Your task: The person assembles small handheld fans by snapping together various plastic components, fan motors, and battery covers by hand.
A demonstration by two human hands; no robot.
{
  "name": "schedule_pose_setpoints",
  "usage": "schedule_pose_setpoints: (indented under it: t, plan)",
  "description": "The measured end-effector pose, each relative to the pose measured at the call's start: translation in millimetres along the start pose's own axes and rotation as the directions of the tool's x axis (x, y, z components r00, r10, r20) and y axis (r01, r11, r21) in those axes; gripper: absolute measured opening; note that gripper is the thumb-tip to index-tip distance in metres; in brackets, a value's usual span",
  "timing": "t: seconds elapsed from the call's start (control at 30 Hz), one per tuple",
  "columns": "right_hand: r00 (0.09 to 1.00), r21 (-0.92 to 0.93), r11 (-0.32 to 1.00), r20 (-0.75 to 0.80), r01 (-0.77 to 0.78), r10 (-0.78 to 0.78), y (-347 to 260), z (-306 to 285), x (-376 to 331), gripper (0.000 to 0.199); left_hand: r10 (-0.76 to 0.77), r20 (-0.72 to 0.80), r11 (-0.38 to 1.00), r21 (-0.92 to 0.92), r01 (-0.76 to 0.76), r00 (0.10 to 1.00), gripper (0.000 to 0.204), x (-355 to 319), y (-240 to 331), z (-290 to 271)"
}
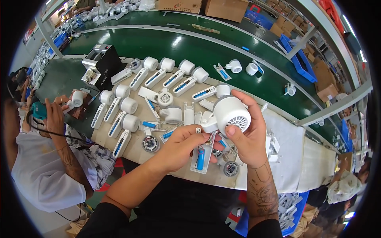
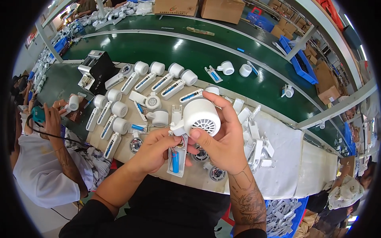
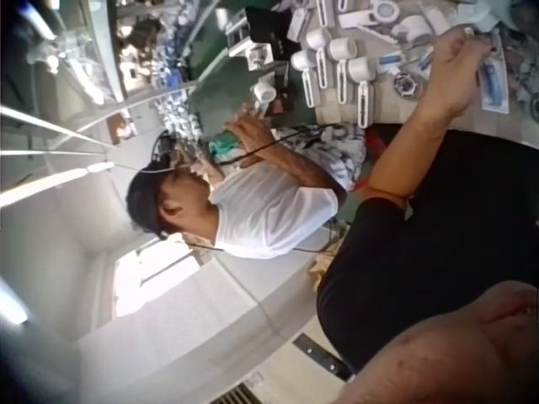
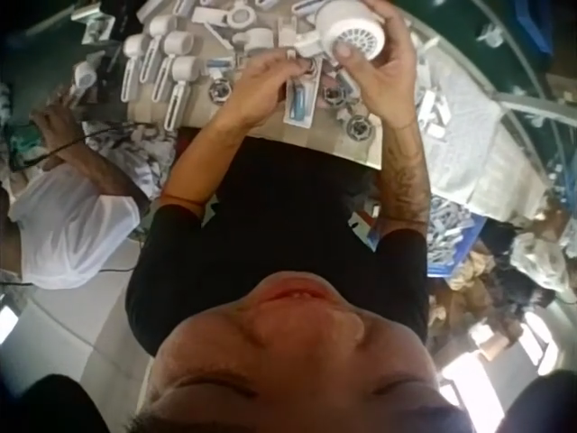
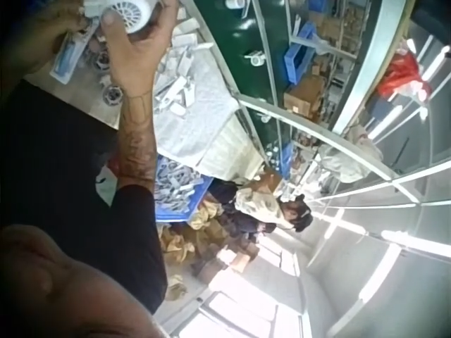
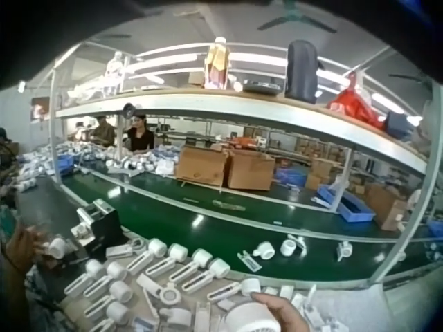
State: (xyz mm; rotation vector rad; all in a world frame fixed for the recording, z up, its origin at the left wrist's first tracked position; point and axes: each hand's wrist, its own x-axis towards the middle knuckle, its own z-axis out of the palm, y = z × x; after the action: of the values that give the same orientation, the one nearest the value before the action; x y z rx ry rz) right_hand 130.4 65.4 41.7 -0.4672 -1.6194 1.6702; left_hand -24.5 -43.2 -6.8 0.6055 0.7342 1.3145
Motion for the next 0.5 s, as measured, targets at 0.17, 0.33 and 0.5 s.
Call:
schedule_pose_setpoints:
  t: [0.17, 0.33, 0.5]
  plan:
    - [1.000, 0.015, 1.000, 0.004, 0.013, -0.013, 2.0, 1.4, -2.4, 0.071, 0.023, 0.009, 1.000, -0.016, -0.022, 1.000, 0.026, -5.4, 2.8, 4.9]
    - [0.999, -0.001, 1.000, 0.040, 0.023, -0.023, 1.9, -0.1, -5.4, 0.069, 0.084, -0.034, 0.993, 0.082, -0.081, 0.996, 0.025, -8.0, 0.0, 10.7]
    - [0.935, -0.116, 0.975, 0.284, -0.188, 0.214, -24.3, -22.1, 5.8, 0.058, -0.038, 0.085, 0.990, 0.141, 0.026, 0.996, 0.022, -10.4, -0.7, 9.0]
